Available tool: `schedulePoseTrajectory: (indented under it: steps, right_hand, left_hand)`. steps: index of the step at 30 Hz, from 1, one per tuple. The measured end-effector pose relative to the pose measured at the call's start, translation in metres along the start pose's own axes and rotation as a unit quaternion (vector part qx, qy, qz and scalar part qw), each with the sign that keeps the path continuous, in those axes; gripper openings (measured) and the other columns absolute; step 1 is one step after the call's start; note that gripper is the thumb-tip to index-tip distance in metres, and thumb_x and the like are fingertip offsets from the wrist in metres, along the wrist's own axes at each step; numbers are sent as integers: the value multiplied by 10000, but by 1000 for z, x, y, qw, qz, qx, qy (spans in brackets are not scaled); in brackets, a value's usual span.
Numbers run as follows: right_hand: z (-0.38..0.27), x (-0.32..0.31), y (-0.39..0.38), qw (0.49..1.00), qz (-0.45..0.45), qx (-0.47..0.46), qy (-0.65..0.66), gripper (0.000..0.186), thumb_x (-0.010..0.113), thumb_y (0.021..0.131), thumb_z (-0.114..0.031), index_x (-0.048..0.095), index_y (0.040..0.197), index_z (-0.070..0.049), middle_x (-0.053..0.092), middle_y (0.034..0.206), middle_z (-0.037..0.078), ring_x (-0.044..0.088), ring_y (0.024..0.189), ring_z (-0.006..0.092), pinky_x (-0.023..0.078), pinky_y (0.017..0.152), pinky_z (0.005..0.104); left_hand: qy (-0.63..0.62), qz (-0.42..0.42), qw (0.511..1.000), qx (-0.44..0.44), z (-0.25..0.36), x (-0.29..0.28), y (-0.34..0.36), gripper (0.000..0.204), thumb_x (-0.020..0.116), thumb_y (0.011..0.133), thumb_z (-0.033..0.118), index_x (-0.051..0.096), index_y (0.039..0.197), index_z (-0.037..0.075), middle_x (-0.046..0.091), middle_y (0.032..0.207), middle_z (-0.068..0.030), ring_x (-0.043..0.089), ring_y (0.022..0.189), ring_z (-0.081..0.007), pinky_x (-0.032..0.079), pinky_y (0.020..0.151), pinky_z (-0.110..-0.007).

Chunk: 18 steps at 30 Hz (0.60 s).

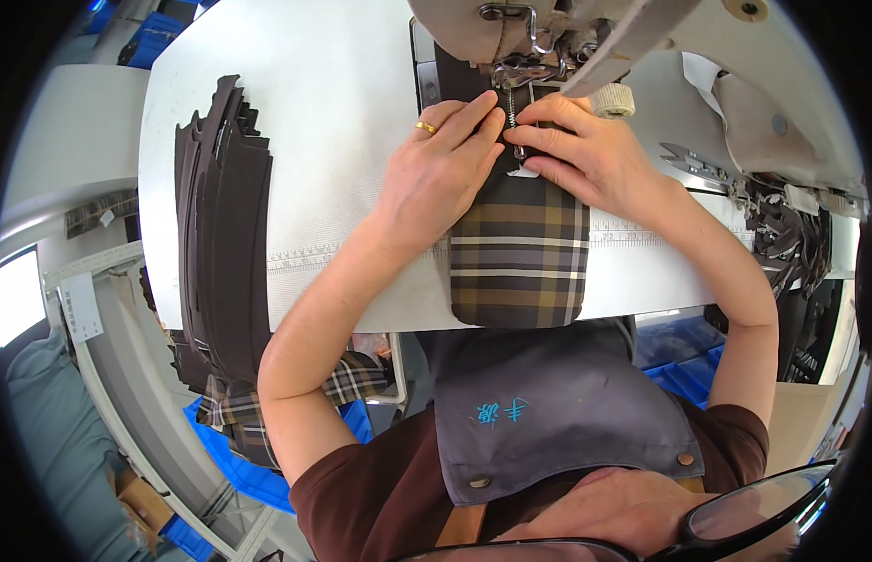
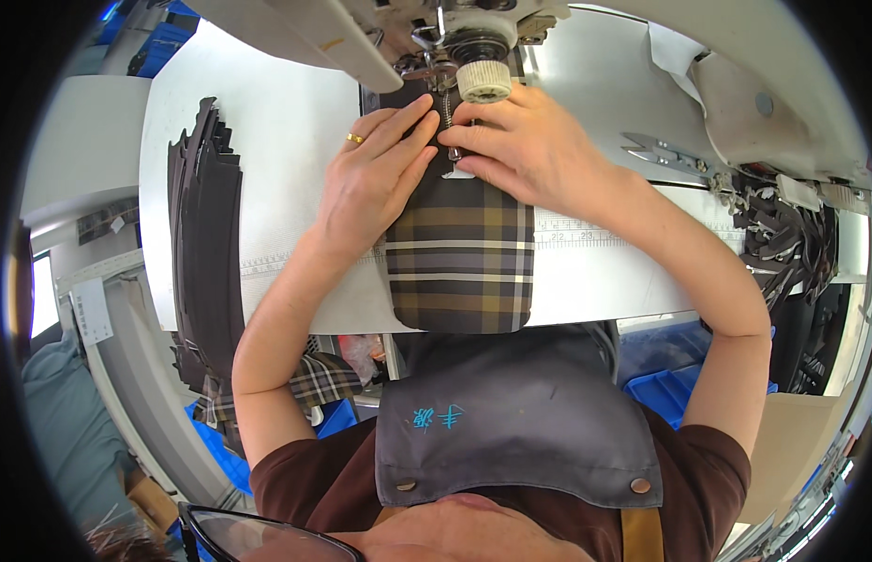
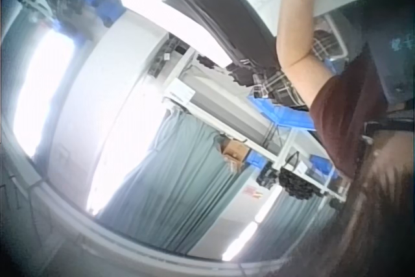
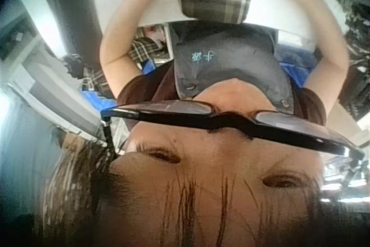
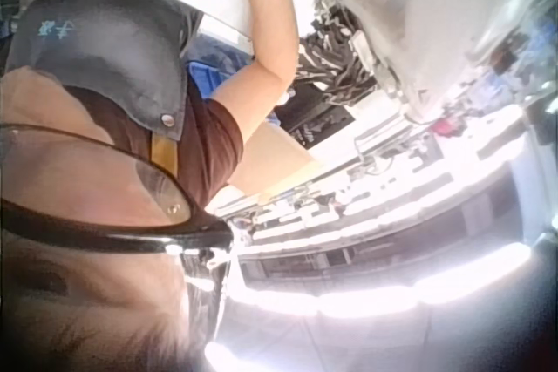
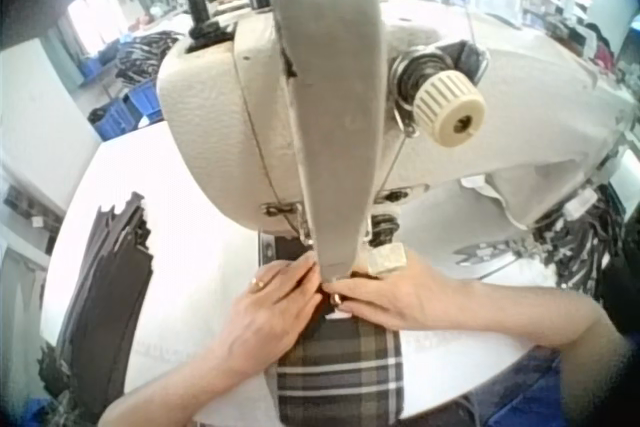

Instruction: The person operates an industrial sewing machine to attach zippers to plaid fabric pieces. They align the zipper tape with the fabric edge, guide the material under the presser foot, and sew along the zipper teeth. After completing a seam, they cut the thread and move the finished piece to a blue bin before picking up the next item.

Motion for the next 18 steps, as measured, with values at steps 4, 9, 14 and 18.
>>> schedulePoseTrajectory:
  steps: [4,9,14,18]
  right_hand:
    - [4,0,0,1000,18,12,-9,309,681,767,-137,639,1067,-79,620,1062,62,572,925,264,472,811,362]
    - [-17,-3,-7,993,32,-36,-103,344,669,705,-67,640,1048,-65,618,1062,70,580,959,244,485,808,358]
    - [-18,-3,-5,996,32,-18,-85,313,662,689,-45,652,1002,-58,618,1058,70,582,953,240,495,788,351]
    - [-8,1,-4,995,48,-17,-83,311,662,688,-39,658,998,-62,621,1086,60,582,942,238,494,787,345]
  left_hand:
    - [-21,-7,1000,-15,1,-3,6,296,649,801,61,643,1093,14,600,1146,-92,572,977,-284,480,833,-360]
    - [-61,-42,997,-2,-10,-7,2,277,655,796,63,676,1072,64,618,1111,-82,576,962,-276,485,825,-354]
    - [-83,-62,995,-12,-15,-10,7,246,666,790,68,706,1030,99,633,1093,-68,583,947,-265,492,811,-353]
    - [-74,-48,996,4,-19,-8,12,246,669,790,73,706,1032,100,638,1083,-64,591,929,-266,494,807,-347]
Point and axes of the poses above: each hand's wrist, its own y-axis towards the middle knuckle, its own x-axis out of the palm, z = x × y, the point moved 3 cm from there along y, towards the middle knuckle
